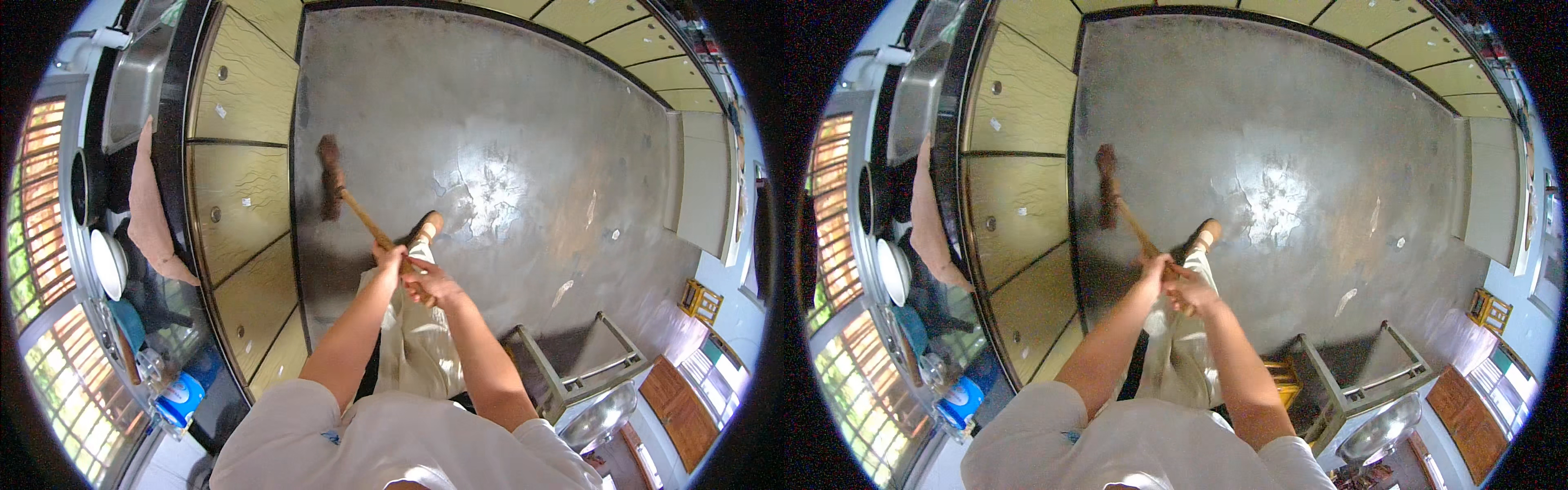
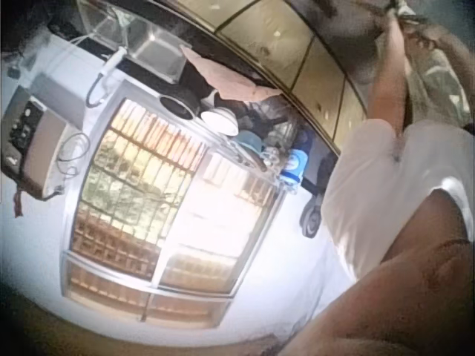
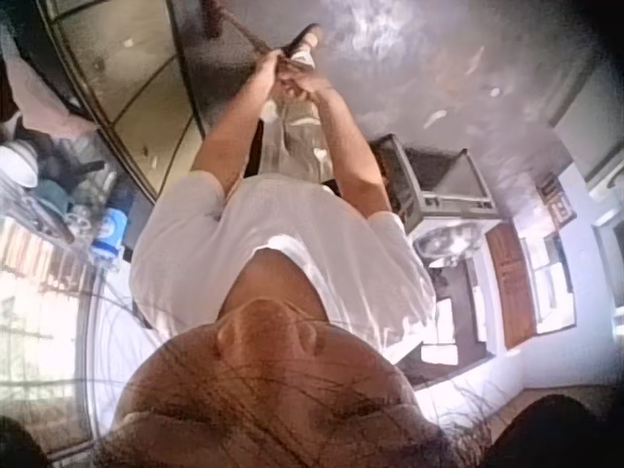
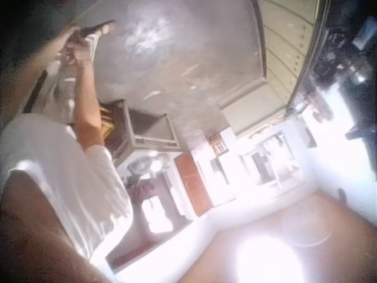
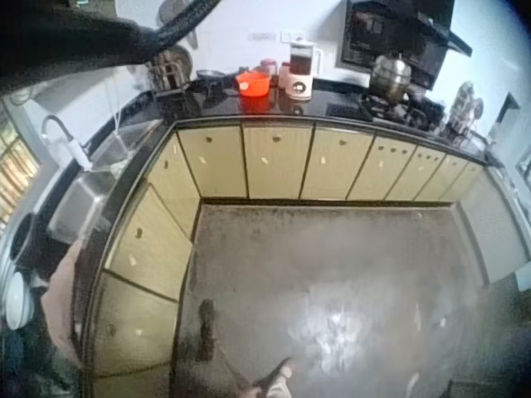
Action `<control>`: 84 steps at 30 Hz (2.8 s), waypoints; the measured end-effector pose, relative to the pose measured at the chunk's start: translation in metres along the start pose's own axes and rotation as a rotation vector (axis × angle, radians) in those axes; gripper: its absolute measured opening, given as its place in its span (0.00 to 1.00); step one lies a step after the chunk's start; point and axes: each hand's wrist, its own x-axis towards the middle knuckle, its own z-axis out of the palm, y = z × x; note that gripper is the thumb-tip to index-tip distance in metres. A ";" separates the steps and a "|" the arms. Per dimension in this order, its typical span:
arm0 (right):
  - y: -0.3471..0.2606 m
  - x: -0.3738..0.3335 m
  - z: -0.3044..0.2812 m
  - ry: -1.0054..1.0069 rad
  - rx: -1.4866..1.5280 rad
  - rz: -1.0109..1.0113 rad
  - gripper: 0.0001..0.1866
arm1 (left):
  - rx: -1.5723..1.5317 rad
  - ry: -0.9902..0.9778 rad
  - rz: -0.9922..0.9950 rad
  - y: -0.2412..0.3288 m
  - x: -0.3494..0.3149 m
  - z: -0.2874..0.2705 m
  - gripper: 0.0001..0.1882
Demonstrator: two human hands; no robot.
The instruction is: The person sweeps a concrete floor using a traditional straw broom. They move systematically across the room, sweeping around furniture, a fan, and various stored items like boxes and crates. The person navigates around obstacles and continues sweeping until the end of the clip.
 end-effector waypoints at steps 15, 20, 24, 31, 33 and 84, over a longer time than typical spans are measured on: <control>-0.077 -0.117 -0.093 0.448 0.046 -0.352 0.31 | 0.275 -0.488 0.008 0.040 -0.103 0.206 0.41; -0.107 -0.098 -0.061 0.223 -0.035 -0.249 0.32 | 0.050 -0.381 -0.017 0.056 -0.043 0.149 0.38; -0.130 -0.017 -0.048 -0.001 0.119 -0.132 0.33 | 0.161 0.002 0.196 0.123 -0.034 0.125 0.30; -0.164 0.100 -0.001 -0.234 0.078 -0.027 0.35 | 0.019 0.235 0.134 0.157 0.103 0.047 0.40; -0.179 0.100 -0.020 -0.164 0.068 -0.046 0.35 | 0.068 0.205 0.135 0.162 0.098 0.077 0.39; -0.487 0.140 -0.025 -0.169 0.621 -0.351 0.25 | 0.402 -0.158 0.145 0.488 0.190 0.284 0.37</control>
